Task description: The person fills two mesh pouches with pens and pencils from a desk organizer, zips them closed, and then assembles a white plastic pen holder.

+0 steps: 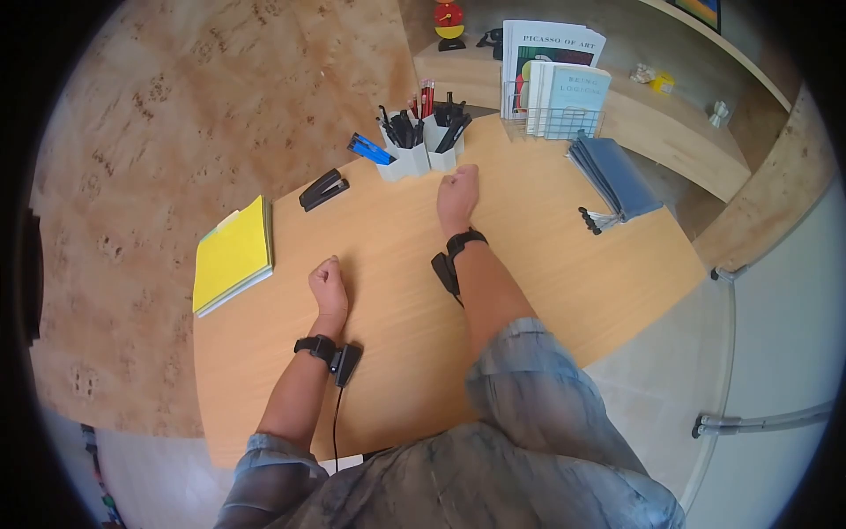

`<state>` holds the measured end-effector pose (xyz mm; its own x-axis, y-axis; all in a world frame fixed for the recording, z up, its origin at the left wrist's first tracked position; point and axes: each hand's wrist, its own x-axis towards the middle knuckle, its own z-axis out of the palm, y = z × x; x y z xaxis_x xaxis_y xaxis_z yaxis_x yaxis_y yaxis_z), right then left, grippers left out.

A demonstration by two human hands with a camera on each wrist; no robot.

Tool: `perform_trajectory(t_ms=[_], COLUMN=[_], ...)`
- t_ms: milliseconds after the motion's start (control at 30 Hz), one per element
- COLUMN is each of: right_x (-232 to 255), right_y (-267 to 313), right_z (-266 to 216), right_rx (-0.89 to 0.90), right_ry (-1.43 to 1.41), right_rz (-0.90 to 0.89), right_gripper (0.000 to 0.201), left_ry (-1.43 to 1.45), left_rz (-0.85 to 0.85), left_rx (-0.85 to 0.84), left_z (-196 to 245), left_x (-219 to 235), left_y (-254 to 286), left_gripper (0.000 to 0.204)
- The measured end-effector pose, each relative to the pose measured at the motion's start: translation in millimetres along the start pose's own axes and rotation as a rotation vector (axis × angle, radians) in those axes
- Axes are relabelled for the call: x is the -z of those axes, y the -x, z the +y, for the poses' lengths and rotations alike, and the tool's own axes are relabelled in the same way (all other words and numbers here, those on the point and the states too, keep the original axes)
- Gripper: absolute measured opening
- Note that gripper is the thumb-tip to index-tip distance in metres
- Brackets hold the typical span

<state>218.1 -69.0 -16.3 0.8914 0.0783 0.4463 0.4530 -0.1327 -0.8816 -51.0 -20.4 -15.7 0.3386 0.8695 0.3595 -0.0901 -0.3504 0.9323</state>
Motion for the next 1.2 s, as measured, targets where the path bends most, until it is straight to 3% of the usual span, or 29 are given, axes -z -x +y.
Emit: perform_trajectory(t_ms=[167,267,467,667,767,867,933,1067,1200], right_x=[-5.0,-7.5,-11.8,-12.4,-15.8,-21.2,-21.2,-19.1,-19.3], right_y=[-15.8,-27.0,-47.5,-51.5,-52.6,-54.7,-54.0,-56.8,-61.3], right_z=[1.3,6.9,18.6,12.7,16.3,25.0,28.1,26.5,35.5], right_rx=[0.151,0.17,0.16,0.155,0.176,0.19,0.186,0.19,0.18], right_ry=[0.196,0.201,0.182,0.264,0.264,0.258,0.23,0.194,0.118], right_rz=[-0.026,-0.089,-0.268,-0.261,-0.243,-0.253,-0.254,-0.264,-0.239], right_gripper=[0.067,0.078,0.069,0.059,0.058,0.057,0.056,0.056,0.07], left_ry=[-0.035,-0.017,0.006,-0.079,0.092,0.161,0.052,-0.211,-0.187], left_rz=[-0.018,-0.027,-0.041,-0.095,-0.022,-0.097,-0.093,-0.09,-0.109], left_rx=[-0.003,0.021,0.045,0.07,0.433,0.479,0.405,0.148,0.208], left_z=[2.3,-2.9,-4.0,-3.9,27.7,22.5,6.8,-49.5,-45.1], left_x=[-0.4,1.2,0.0,-3.4,-20.5,-46.9,-70.3,-107.1,-133.3], left_y=[1.5,0.7,1.0,-1.4,-12.8,-37.7,-58.4,-110.9,-128.8], left_gripper=[0.042,0.042,0.042,0.044,0.038,0.02,0.012,0.047,0.085])
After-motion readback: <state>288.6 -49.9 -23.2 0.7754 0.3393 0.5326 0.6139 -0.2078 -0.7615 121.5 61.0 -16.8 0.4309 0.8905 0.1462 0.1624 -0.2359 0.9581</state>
